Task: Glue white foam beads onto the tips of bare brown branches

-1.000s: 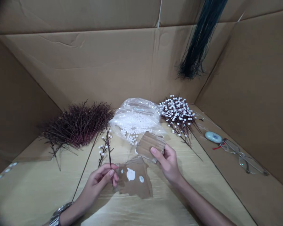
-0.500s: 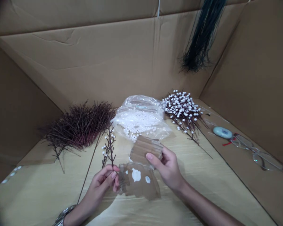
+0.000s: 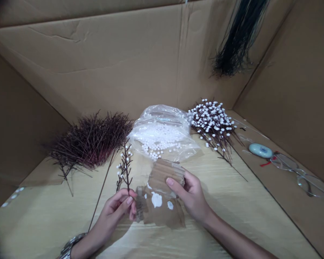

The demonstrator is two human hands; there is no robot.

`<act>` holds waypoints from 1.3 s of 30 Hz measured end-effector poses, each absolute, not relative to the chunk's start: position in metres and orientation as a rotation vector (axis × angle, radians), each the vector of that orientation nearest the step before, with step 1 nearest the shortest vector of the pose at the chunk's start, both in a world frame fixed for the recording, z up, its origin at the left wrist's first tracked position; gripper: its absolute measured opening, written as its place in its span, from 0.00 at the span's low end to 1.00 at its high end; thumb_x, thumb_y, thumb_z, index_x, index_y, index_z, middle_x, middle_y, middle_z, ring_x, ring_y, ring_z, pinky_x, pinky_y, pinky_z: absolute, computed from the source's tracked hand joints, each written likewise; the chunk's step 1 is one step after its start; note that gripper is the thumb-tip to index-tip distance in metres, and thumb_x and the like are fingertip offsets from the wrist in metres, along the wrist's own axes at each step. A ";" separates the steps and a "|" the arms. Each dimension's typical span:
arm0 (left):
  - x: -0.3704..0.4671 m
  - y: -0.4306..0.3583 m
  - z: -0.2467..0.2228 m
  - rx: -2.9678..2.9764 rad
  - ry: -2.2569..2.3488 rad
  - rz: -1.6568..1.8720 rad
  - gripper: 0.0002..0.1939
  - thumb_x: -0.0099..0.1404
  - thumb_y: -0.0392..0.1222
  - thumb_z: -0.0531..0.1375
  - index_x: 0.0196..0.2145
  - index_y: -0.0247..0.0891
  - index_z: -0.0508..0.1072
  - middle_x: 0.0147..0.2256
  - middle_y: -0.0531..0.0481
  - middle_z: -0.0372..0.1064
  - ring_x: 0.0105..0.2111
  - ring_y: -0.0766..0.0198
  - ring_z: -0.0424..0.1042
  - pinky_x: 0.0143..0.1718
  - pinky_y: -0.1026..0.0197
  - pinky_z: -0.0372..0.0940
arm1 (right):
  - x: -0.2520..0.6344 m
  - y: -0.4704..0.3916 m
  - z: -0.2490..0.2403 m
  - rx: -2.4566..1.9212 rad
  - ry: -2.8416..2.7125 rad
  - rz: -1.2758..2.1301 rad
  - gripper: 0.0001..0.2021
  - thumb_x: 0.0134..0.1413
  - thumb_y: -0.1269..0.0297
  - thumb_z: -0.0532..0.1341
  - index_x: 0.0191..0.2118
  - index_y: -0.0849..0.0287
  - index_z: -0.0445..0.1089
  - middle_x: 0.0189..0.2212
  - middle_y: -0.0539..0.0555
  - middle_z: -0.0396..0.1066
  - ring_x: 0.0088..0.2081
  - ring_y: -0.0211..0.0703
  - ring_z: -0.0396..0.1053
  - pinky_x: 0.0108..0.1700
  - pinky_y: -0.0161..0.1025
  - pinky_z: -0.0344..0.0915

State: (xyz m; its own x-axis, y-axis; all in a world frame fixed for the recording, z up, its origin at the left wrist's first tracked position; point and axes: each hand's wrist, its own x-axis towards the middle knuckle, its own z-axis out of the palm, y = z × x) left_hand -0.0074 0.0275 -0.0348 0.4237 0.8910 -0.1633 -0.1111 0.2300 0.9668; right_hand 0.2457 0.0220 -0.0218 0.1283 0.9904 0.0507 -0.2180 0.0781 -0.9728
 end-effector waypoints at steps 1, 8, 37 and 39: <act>-0.007 0.028 -0.035 1.124 0.876 0.822 0.13 0.71 0.51 0.62 0.42 0.37 0.75 0.28 0.52 0.75 0.26 0.65 0.72 0.32 0.61 0.67 | 0.245 0.022 -0.021 -1.047 -0.988 1.185 0.15 0.55 0.54 0.71 0.47 0.54 0.79 0.43 0.55 0.82 0.43 0.47 0.80 0.44 0.37 0.77; -0.011 0.026 -0.037 1.106 0.881 0.769 0.15 0.73 0.52 0.60 0.44 0.37 0.76 0.28 0.52 0.68 0.26 0.66 0.66 0.32 0.62 0.61 | 0.242 0.021 -0.017 -1.058 -1.045 1.132 0.16 0.55 0.54 0.70 0.46 0.56 0.79 0.43 0.58 0.83 0.44 0.51 0.81 0.44 0.42 0.79; 0.010 0.010 -0.039 0.991 0.936 0.824 0.17 0.71 0.55 0.61 0.42 0.37 0.76 0.22 0.59 0.56 0.18 0.72 0.51 0.19 0.69 0.55 | 0.239 0.013 -0.013 -1.028 -1.396 0.784 0.01 0.60 0.67 0.65 0.37 0.55 0.75 0.29 0.51 0.74 0.28 0.42 0.73 0.29 0.38 0.70; 0.010 0.010 -0.038 0.953 0.933 0.802 0.18 0.70 0.56 0.61 0.43 0.37 0.75 0.23 0.60 0.56 0.17 0.73 0.50 0.18 0.69 0.56 | 0.240 0.013 -0.014 -0.997 -1.436 0.758 0.04 0.59 0.70 0.65 0.39 0.55 0.75 0.32 0.51 0.74 0.31 0.42 0.73 0.31 0.38 0.70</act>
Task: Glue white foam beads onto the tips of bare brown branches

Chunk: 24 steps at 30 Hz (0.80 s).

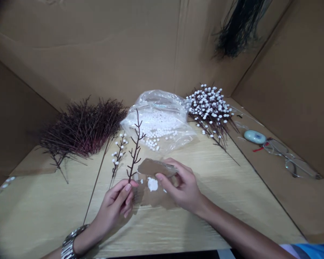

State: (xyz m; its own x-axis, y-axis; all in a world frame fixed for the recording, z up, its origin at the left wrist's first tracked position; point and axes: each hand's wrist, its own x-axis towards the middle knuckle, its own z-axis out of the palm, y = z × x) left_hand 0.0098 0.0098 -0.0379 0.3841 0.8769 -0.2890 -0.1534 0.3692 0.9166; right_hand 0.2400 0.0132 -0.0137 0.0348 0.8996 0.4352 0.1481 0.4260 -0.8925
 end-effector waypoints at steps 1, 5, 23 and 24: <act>0.010 0.009 -0.037 0.948 0.931 0.791 0.18 0.70 0.56 0.61 0.43 0.37 0.75 0.23 0.60 0.56 0.17 0.73 0.51 0.18 0.69 0.57 | 0.240 0.014 -0.014 -0.982 -1.454 0.747 0.05 0.59 0.71 0.65 0.40 0.54 0.75 0.33 0.51 0.74 0.32 0.42 0.73 0.32 0.38 0.70; 0.008 0.009 -0.034 0.975 0.925 0.769 0.18 0.72 0.55 0.60 0.44 0.37 0.76 0.22 0.60 0.55 0.18 0.73 0.52 0.19 0.70 0.57 | 0.241 0.014 -0.015 -0.965 -1.506 0.708 0.08 0.58 0.74 0.65 0.40 0.54 0.75 0.33 0.50 0.74 0.33 0.41 0.72 0.34 0.38 0.69; 0.007 0.009 -0.037 0.962 0.874 0.767 0.14 0.75 0.50 0.58 0.45 0.39 0.76 0.22 0.60 0.55 0.18 0.73 0.54 0.19 0.70 0.57 | 0.243 0.014 -0.018 -0.924 -1.572 0.563 0.19 0.53 0.79 0.66 0.48 0.51 0.76 0.39 0.53 0.78 0.39 0.47 0.75 0.41 0.44 0.72; 0.007 0.009 -0.037 0.960 0.875 0.767 0.14 0.75 0.50 0.58 0.45 0.38 0.76 0.22 0.60 0.55 0.18 0.73 0.53 0.19 0.70 0.57 | 0.243 0.014 -0.019 -0.923 -1.585 0.564 0.19 0.53 0.79 0.66 0.48 0.51 0.76 0.39 0.53 0.78 0.39 0.47 0.75 0.42 0.44 0.72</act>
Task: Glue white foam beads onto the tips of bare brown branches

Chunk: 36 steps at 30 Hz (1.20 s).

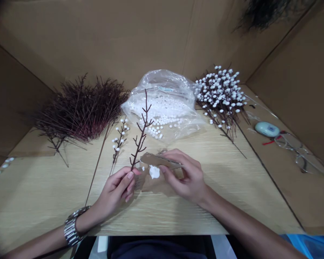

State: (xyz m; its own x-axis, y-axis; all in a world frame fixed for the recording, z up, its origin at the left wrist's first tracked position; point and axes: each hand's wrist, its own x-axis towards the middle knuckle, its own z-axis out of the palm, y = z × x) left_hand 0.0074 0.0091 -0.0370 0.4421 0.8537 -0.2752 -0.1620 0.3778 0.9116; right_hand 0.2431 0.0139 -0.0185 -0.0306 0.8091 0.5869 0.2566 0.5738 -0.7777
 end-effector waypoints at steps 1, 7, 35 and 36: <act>0.007 0.009 -0.037 0.959 0.875 0.766 0.13 0.75 0.50 0.58 0.45 0.38 0.76 0.22 0.60 0.55 0.18 0.73 0.53 0.19 0.70 0.57 | 0.243 0.014 -0.019 -0.925 -1.600 0.564 0.19 0.53 0.79 0.66 0.48 0.51 0.76 0.39 0.53 0.78 0.39 0.47 0.76 0.42 0.44 0.72; 0.007 0.009 -0.035 0.981 0.879 0.764 0.14 0.74 0.51 0.58 0.44 0.38 0.76 0.23 0.60 0.56 0.18 0.73 0.54 0.20 0.70 0.58 | 0.244 0.013 -0.019 -0.923 -1.591 0.544 0.19 0.54 0.78 0.66 0.49 0.51 0.75 0.39 0.54 0.78 0.39 0.49 0.76 0.41 0.45 0.73; 0.003 0.007 -0.037 1.262 1.007 0.631 0.18 0.76 0.53 0.55 0.50 0.40 0.77 0.24 0.59 0.58 0.21 0.70 0.57 0.22 0.67 0.54 | 0.242 0.010 0.006 -0.908 -1.713 0.327 0.16 0.54 0.78 0.66 0.47 0.56 0.75 0.37 0.55 0.76 0.37 0.46 0.76 0.35 0.43 0.75; 0.003 0.007 -0.037 1.255 1.005 0.628 0.18 0.76 0.54 0.54 0.50 0.40 0.77 0.24 0.59 0.58 0.21 0.70 0.57 0.22 0.67 0.54 | 0.242 0.011 0.006 -0.911 -1.718 0.327 0.16 0.54 0.78 0.66 0.47 0.56 0.75 0.37 0.55 0.77 0.37 0.46 0.76 0.35 0.42 0.75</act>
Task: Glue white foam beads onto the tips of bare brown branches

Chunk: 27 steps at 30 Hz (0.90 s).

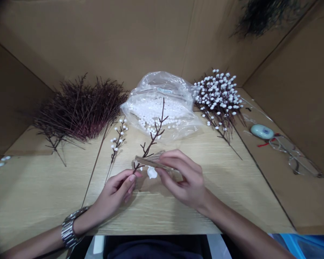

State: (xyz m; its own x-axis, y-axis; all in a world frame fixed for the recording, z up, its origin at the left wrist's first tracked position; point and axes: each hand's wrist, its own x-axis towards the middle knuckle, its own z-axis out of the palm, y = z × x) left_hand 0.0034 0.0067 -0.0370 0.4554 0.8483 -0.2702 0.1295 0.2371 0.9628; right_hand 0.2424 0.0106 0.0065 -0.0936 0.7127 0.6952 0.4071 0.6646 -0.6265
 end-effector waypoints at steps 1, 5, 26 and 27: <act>0.003 0.007 -0.037 1.254 1.005 0.626 0.18 0.76 0.54 0.54 0.50 0.40 0.76 0.24 0.59 0.58 0.20 0.70 0.58 0.22 0.67 0.54 | 0.242 0.011 0.007 -0.915 -1.713 0.325 0.15 0.55 0.78 0.66 0.47 0.56 0.75 0.37 0.55 0.76 0.37 0.46 0.76 0.35 0.42 0.75; 0.003 0.007 -0.037 1.292 1.016 0.627 0.18 0.76 0.54 0.54 0.50 0.40 0.77 0.24 0.59 0.58 0.21 0.70 0.57 0.22 0.67 0.53 | 0.242 0.011 0.007 -0.903 -1.652 0.288 0.16 0.55 0.79 0.65 0.47 0.54 0.75 0.37 0.55 0.75 0.36 0.46 0.75 0.33 0.42 0.75; 0.003 0.008 -0.037 1.097 0.936 0.684 0.17 0.75 0.52 0.57 0.48 0.37 0.77 0.23 0.59 0.57 0.19 0.72 0.55 0.21 0.68 0.57 | 0.250 0.014 -0.001 -1.051 -1.307 0.467 0.05 0.58 0.71 0.67 0.32 0.55 0.73 0.26 0.49 0.72 0.26 0.41 0.71 0.26 0.39 0.68; 0.003 0.008 -0.036 1.098 0.933 0.684 0.17 0.75 0.51 0.57 0.48 0.37 0.77 0.23 0.59 0.57 0.19 0.72 0.55 0.21 0.69 0.57 | 0.249 0.015 0.000 -1.042 -1.359 0.443 0.06 0.58 0.71 0.66 0.31 0.55 0.73 0.26 0.49 0.72 0.27 0.41 0.71 0.27 0.38 0.68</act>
State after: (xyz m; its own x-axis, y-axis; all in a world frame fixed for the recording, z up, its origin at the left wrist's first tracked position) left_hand 0.0034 0.0081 -0.0363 0.4609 0.8412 -0.2826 -0.0163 0.3264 0.9451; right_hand 0.2490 0.0154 0.0000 0.2190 0.7871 0.5767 0.2962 0.5096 -0.8079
